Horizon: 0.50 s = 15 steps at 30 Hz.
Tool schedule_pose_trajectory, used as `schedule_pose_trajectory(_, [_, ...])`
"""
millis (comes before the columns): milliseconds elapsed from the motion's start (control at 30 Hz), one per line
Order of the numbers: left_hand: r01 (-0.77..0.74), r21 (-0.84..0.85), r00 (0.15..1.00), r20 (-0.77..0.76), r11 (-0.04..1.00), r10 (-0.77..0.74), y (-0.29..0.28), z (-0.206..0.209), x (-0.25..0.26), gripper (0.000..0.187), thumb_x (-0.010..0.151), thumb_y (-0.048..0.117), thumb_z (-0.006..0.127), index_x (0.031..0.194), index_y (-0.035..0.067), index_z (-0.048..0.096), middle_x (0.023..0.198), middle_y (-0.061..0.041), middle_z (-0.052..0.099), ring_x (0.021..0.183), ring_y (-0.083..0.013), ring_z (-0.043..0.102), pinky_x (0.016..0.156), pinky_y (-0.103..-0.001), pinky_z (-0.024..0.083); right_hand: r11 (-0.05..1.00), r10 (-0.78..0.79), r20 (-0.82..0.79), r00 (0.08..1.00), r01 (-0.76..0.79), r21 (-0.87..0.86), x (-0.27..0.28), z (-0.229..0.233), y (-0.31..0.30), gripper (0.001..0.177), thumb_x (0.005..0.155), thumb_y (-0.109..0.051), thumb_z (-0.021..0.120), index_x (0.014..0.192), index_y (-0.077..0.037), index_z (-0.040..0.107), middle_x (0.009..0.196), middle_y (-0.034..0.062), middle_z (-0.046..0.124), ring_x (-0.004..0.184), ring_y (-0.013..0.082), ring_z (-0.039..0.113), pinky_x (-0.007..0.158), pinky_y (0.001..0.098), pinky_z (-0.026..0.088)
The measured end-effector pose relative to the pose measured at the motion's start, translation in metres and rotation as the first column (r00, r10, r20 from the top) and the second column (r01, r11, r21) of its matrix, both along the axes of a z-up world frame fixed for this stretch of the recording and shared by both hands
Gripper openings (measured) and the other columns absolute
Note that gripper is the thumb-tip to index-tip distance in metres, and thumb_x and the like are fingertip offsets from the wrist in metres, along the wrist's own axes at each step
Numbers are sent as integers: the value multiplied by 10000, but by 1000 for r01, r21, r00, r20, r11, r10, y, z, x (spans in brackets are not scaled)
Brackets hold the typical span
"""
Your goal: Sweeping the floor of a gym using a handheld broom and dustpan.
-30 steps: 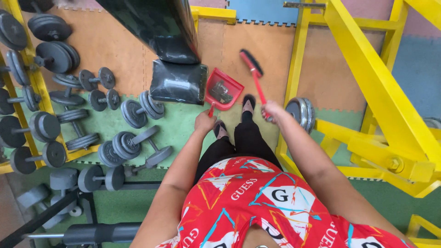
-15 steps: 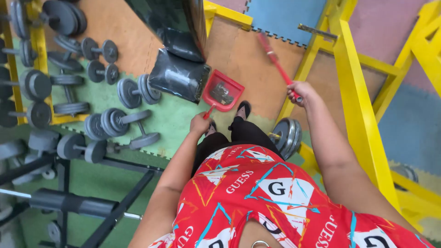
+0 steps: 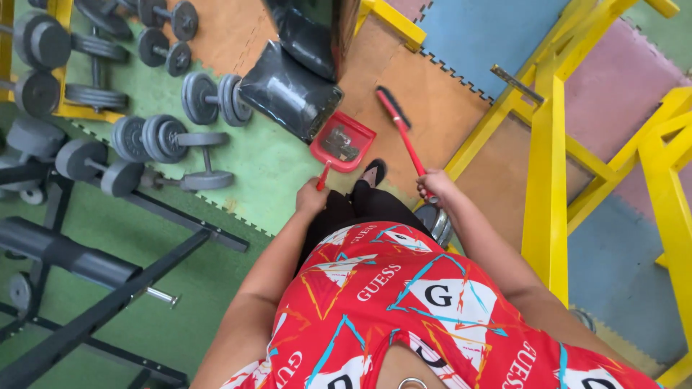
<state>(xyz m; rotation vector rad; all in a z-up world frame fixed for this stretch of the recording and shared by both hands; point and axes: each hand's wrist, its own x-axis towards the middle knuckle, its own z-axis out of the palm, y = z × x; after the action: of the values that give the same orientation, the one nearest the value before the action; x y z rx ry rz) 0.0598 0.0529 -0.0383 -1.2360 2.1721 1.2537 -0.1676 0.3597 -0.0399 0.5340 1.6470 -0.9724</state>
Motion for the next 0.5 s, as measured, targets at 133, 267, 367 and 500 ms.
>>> schedule_pose_trajectory(133, [-89,37,995,43,995,87,10,15,0,303,836,210,686,1095,59,723,834,-134,715,602,-263,721,636,-415,582,998,0,110,994,6,-62,-36,42,-16,149,941,-74,597,1074,-142,596,636,-9,519,446,81,459,368,260,333])
schedule_pose_trajectory(267, [-191,143,980,81,971,181,10,17,-3,297,863,235,672,1097,59,722,713,-146,717,570,-249,715,627,-405,588,981,178,-42,983,-181,-75,-83,22,-72,139,957,-76,569,1091,-94,600,614,14,517,433,117,473,373,292,368])
schedule_pose_trajectory(367, [-198,141,979,68,970,190,12,11,0,299,875,234,660,1105,59,737,697,-133,718,549,-233,710,613,-389,584,966,255,-156,954,-259,-4,-99,-15,-115,83,958,-57,549,1035,-47,576,604,38,516,429,154,485,372,336,365])
schedule_pose_trajectory(500, [-278,176,960,69,944,270,14,23,-8,346,866,239,685,1154,49,700,677,-133,697,512,-232,680,543,-384,567,931,365,-259,894,-356,84,-88,-91,-130,54,911,-14,570,956,15,576,625,100,582,465,209,556,390,376,401])
